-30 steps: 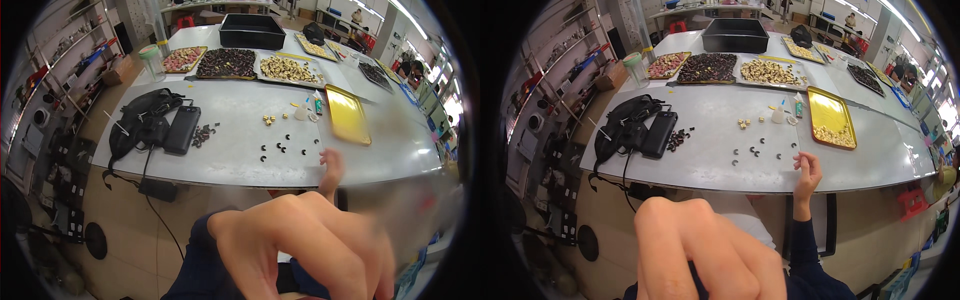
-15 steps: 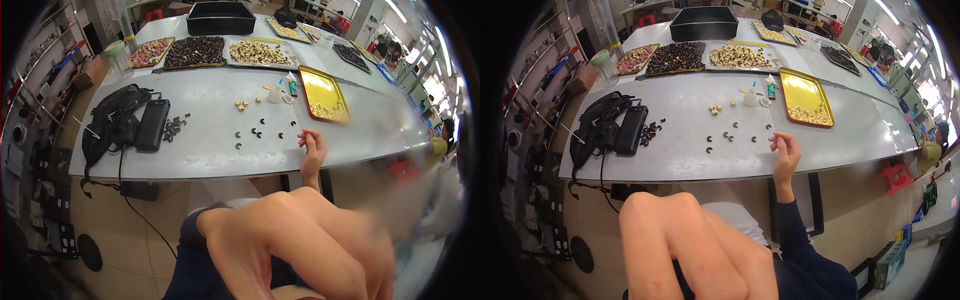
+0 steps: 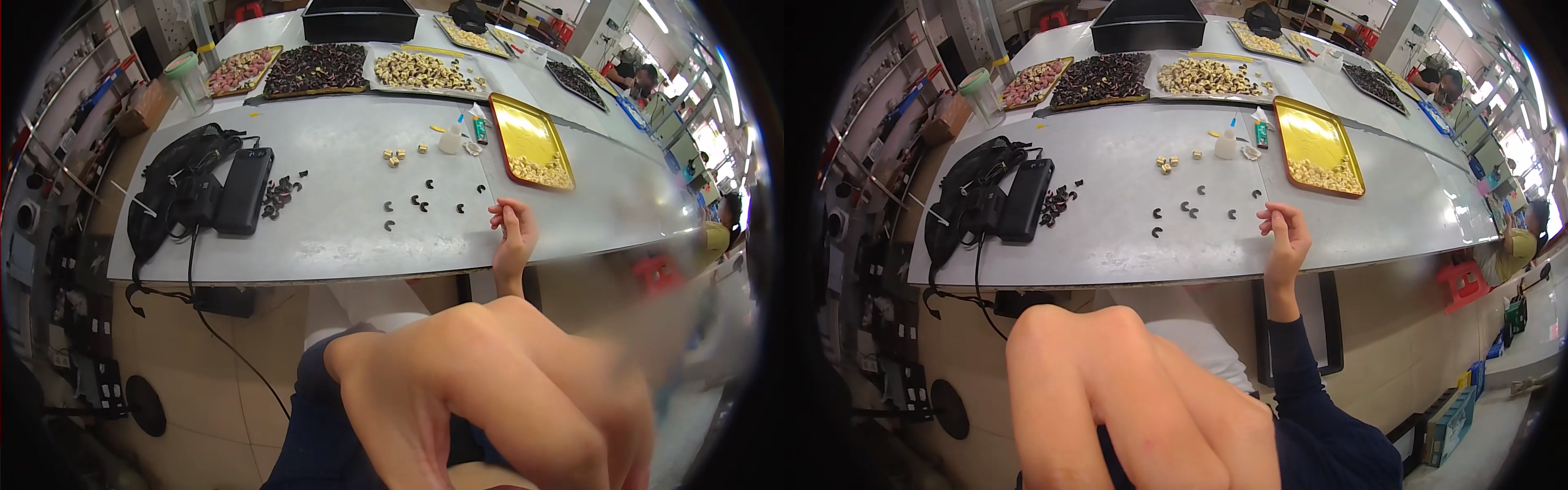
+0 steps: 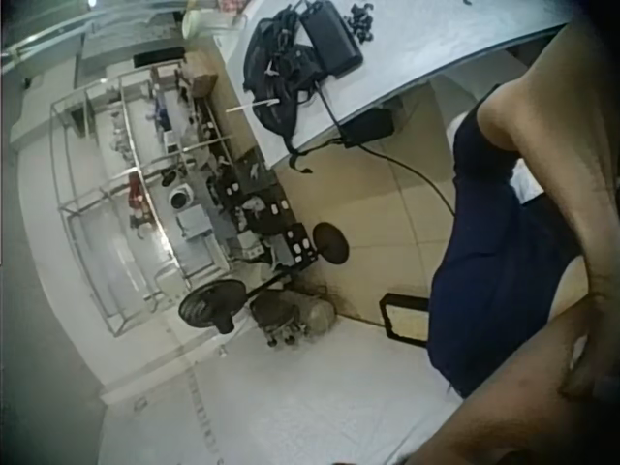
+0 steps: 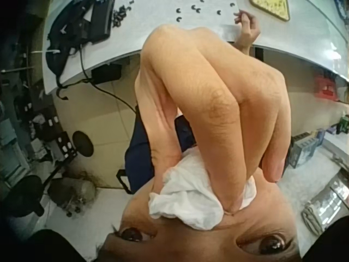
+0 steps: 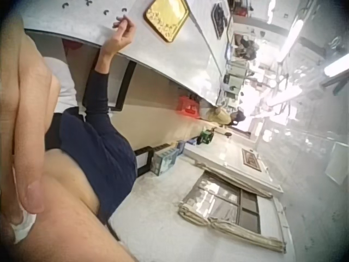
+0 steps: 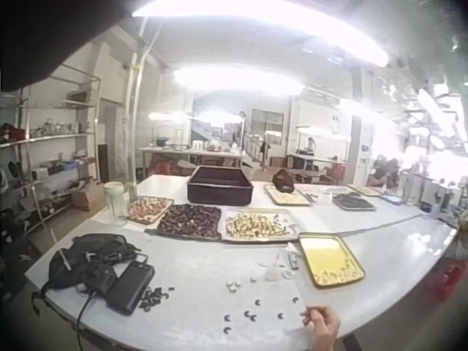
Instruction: The person applies liquid glue to small curved pieces using a dropper bottle, attaches the pieces onto small square components by hand, and wipes their hands with a tissue before assembling more components.
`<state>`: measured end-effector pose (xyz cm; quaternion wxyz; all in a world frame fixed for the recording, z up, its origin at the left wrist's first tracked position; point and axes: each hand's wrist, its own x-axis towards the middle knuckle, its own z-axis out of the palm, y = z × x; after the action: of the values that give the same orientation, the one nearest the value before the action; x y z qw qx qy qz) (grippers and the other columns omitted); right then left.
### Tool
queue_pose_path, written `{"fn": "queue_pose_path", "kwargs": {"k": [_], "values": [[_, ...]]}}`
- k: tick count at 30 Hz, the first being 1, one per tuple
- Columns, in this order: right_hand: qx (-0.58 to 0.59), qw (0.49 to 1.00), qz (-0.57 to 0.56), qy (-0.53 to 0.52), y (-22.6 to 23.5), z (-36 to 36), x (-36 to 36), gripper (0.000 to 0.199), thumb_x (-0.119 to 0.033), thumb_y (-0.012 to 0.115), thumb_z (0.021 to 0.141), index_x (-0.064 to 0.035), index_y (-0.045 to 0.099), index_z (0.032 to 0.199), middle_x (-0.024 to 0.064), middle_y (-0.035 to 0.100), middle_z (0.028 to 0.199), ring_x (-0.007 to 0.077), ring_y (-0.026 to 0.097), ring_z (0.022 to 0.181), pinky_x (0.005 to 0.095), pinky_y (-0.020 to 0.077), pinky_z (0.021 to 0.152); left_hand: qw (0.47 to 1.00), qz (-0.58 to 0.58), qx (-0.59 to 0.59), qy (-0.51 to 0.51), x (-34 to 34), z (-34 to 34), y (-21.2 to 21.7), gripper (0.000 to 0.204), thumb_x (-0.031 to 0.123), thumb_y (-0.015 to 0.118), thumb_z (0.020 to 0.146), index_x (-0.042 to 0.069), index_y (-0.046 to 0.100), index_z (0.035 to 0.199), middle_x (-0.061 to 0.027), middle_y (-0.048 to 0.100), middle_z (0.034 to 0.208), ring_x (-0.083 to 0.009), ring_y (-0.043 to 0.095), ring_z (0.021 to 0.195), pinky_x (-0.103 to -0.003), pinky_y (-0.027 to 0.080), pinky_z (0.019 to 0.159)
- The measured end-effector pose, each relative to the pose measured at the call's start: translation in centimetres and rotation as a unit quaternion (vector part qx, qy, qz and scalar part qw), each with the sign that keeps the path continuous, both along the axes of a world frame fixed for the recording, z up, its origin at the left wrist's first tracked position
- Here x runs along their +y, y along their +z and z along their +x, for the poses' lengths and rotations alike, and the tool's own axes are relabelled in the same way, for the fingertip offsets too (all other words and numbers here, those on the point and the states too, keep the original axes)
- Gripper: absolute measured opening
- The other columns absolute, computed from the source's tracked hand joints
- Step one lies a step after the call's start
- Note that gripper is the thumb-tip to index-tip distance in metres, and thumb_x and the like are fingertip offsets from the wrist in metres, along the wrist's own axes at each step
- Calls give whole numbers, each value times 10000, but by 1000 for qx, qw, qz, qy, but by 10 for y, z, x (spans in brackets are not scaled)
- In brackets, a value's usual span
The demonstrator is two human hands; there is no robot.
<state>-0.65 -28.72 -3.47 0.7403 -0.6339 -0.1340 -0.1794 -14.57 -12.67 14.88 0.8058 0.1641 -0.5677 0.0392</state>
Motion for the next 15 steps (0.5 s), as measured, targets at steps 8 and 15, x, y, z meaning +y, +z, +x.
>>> {"fn": "queue_pose_path", "kwargs": {"k": [8, 15], "values": [[-1, 1000, -2, -2, 0, 1, -1, 186, -101, 508, 959, 21, 615, 1050, 99, 641, 885, 96, 538, 740, 230, 434, 694, 1000, -5, 19, -10, -4, 2, -5, 212, 157, 608, 907, -45, 654, 863, -165, 643, 904, -312, 627, 910, -365, 493, 782], [-1, 1000, -9, -8, 2, -2, 1, 182, -91, 498, 959, 22, 621, 1031, 91, 642, 867, 98, 541, 727, 234, 438, 688, 999, -2, 29, -14, 0, 5, -7, 209, 152, 607, 906, -47, 652, 862, -167, 642, 901, -312, 627, 905, -365, 494, 779]]}}
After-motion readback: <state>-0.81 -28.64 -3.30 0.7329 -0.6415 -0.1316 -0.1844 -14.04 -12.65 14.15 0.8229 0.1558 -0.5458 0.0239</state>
